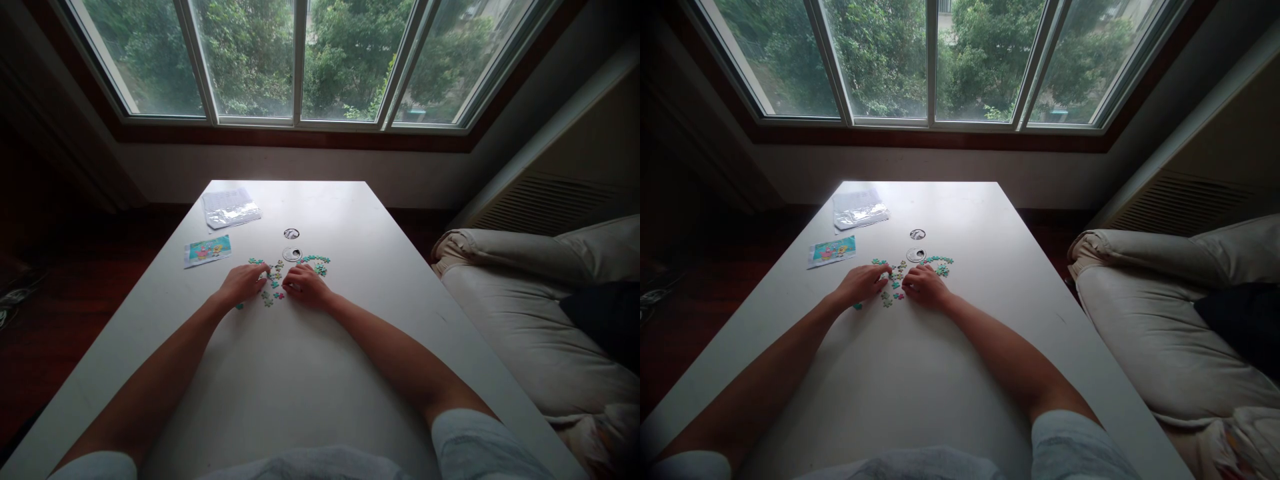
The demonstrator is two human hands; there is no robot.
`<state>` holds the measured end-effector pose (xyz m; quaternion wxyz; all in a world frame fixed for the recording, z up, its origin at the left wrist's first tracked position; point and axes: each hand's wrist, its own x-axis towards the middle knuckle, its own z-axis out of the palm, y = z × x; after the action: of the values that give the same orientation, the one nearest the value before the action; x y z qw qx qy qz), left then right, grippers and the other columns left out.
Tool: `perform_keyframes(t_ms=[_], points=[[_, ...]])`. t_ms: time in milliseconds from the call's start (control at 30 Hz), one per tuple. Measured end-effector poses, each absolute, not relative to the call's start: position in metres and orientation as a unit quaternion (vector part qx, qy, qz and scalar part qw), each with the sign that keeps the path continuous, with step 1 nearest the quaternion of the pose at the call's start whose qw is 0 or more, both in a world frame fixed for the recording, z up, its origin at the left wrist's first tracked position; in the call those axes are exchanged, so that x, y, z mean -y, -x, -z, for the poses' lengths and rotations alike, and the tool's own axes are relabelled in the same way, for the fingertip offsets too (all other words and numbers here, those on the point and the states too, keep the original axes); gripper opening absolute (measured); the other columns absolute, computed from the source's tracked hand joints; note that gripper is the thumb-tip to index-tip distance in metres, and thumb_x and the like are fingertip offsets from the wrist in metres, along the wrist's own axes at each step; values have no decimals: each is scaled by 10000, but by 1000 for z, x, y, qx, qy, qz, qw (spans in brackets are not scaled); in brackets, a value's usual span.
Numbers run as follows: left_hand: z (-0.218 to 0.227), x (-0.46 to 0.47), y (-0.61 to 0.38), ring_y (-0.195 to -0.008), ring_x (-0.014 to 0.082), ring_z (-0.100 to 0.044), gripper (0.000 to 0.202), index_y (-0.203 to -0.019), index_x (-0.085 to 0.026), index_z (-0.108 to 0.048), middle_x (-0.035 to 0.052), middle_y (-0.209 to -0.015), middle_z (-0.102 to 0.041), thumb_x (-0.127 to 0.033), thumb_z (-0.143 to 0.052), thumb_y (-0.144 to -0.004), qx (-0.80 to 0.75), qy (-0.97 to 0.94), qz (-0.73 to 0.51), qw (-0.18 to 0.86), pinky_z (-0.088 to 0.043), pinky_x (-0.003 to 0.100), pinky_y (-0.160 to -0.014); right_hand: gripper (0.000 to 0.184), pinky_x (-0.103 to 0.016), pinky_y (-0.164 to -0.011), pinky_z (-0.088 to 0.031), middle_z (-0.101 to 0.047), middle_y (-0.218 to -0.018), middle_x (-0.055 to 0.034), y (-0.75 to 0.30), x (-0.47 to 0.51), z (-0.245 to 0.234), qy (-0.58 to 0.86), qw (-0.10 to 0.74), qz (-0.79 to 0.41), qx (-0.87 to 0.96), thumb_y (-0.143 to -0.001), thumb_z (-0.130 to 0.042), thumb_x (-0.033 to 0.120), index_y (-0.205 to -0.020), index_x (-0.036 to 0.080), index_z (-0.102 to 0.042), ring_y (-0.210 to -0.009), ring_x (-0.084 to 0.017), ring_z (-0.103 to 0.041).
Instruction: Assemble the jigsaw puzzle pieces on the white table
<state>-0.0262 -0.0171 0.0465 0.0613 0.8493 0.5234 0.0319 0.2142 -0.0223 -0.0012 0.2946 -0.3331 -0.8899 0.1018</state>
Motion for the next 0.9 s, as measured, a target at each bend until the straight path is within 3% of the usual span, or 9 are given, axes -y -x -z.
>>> perform_keyframes(t_ms=[300, 433, 567, 700, 900], points=[[-45, 14, 27, -910, 235, -662, 224, -1080, -277, -638, 43, -976, -707, -332, -478, -933, -530, -845, -43, 57, -423, 302, -732, 96, -357, -889, -364, -671, -882, -36, -213, 22, 2, 333, 294, -98, 891, -941, -617, 259, -879, 220, -678, -889, -197, -551], [-44, 13, 28, -900, 225, -659, 259, -1131, -285, -633, 36, -959, -699, -328, -483, -924, -536, -840, -49, 64, -426, 298, -740, 90, -367, -897, -378, -672, -909, -44, -214, 22, 2, 332, 296, -96, 891, -943, -618, 270, -894, 226, -679, -913, -205, -554], [-42, 13, 28, -856, 215, -657, 300, -1178, -294, -624, 28, -923, -691, -342, -505, -906, -530, -843, -46, 81, -425, 299, -734, 83, -400, -949, -395, -683, -1073, -64, -213, 25, 0, 321, 298, -91, 894, -939, -633, 293, -984, 248, -686, -1059, -236, -549], [-41, 13, 27, -848, 217, -658, 295, -1164, -288, -634, 31, -908, -693, -380, -499, -919, -529, -842, -52, 92, -424, 298, -733, 217, -443, -1056, -370, -635, -1311, -63, -210, 31, -4, 278, 276, -85, 916, -947, -637, 359, -1144, 273, -667, -1279, -265, -477], [-41, 11, 30, -859, 220, -663, 293, -1150, -282, -647, 31, -917, -708, -400, -499, -927, -537, -837, -65, 85, -427, 296, -735, 275, -477, -1121, -328, -609, -1371, -78, -206, 33, -3, 244, 230, -71, 939, -940, -647, 367, -1195, 266, -656, -1354, -279, -438]])
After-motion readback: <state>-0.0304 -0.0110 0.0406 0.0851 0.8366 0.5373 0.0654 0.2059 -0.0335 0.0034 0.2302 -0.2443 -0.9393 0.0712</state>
